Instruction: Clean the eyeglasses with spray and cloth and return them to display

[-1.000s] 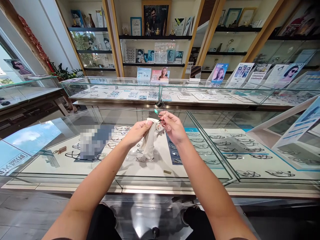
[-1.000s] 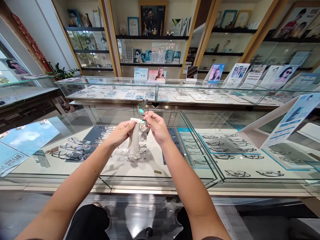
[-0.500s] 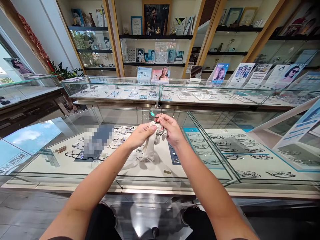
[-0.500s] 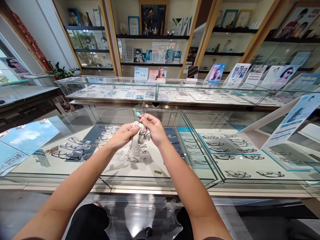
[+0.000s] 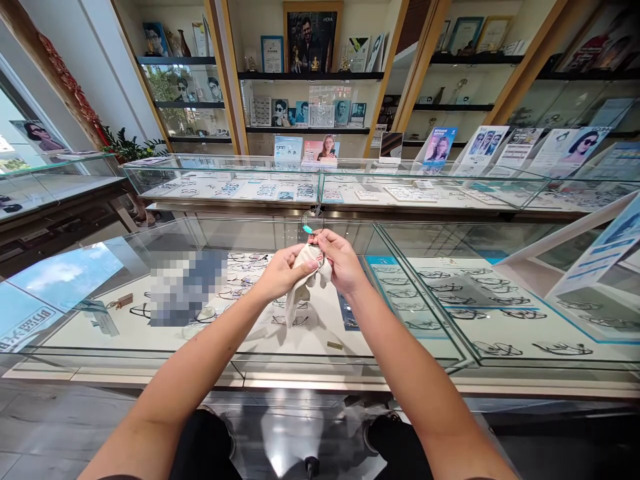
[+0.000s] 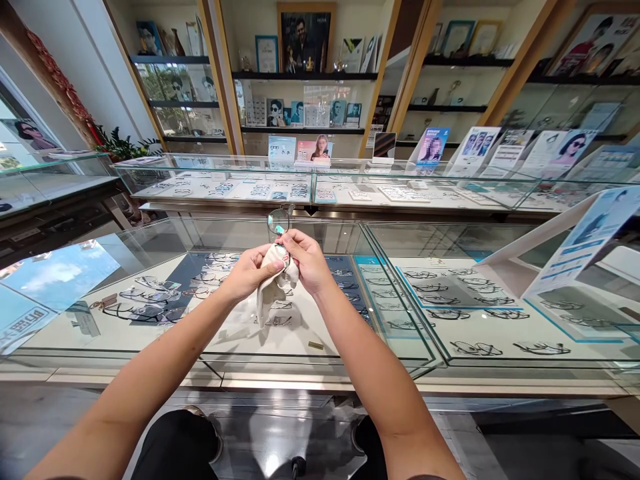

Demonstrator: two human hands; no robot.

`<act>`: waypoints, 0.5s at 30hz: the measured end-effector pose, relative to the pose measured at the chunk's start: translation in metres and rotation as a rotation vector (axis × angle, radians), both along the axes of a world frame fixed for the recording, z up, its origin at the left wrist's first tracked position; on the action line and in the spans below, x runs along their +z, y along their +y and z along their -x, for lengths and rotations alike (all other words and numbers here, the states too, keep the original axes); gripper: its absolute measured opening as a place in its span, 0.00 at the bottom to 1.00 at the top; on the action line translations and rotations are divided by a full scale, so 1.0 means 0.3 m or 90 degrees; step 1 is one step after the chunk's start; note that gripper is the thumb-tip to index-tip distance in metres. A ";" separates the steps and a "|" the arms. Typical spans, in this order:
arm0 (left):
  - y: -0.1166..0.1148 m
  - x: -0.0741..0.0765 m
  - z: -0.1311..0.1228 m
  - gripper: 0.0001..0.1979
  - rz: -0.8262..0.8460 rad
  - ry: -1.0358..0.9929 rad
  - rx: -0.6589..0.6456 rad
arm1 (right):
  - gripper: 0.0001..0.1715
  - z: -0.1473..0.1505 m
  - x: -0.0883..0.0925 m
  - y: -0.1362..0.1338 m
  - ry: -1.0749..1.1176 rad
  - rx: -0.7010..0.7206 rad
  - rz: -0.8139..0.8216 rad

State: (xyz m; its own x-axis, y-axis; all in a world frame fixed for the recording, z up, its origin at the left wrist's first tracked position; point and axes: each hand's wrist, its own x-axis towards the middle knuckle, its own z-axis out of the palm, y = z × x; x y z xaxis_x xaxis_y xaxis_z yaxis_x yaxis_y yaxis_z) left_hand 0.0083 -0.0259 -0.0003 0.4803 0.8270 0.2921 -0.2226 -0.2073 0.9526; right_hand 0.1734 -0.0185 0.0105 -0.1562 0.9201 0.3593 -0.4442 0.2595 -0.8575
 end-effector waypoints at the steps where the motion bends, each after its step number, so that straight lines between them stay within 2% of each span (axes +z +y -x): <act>1: -0.002 -0.002 -0.003 0.29 -0.005 0.000 0.010 | 0.32 0.000 0.000 -0.001 0.005 0.004 -0.003; 9: -0.016 -0.009 -0.018 0.31 -0.039 -0.020 0.072 | 0.33 -0.001 -0.002 -0.015 -0.043 0.001 -0.009; 13: -0.010 -0.018 -0.025 0.33 -0.044 -0.041 0.118 | 0.31 -0.004 -0.002 -0.019 -0.080 -0.020 -0.051; 15: -0.004 -0.023 -0.026 0.33 -0.031 -0.047 0.116 | 0.30 -0.006 -0.002 -0.019 -0.094 -0.032 -0.082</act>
State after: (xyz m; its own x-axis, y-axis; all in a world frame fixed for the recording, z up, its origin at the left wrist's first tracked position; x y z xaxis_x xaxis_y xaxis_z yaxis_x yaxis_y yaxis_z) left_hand 0.0162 -0.0270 -0.0071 0.2993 0.8826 0.3626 -0.2466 -0.2955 0.9230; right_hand 0.1752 -0.0242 0.0101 -0.1707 0.8758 0.4514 -0.2990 0.3905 -0.8707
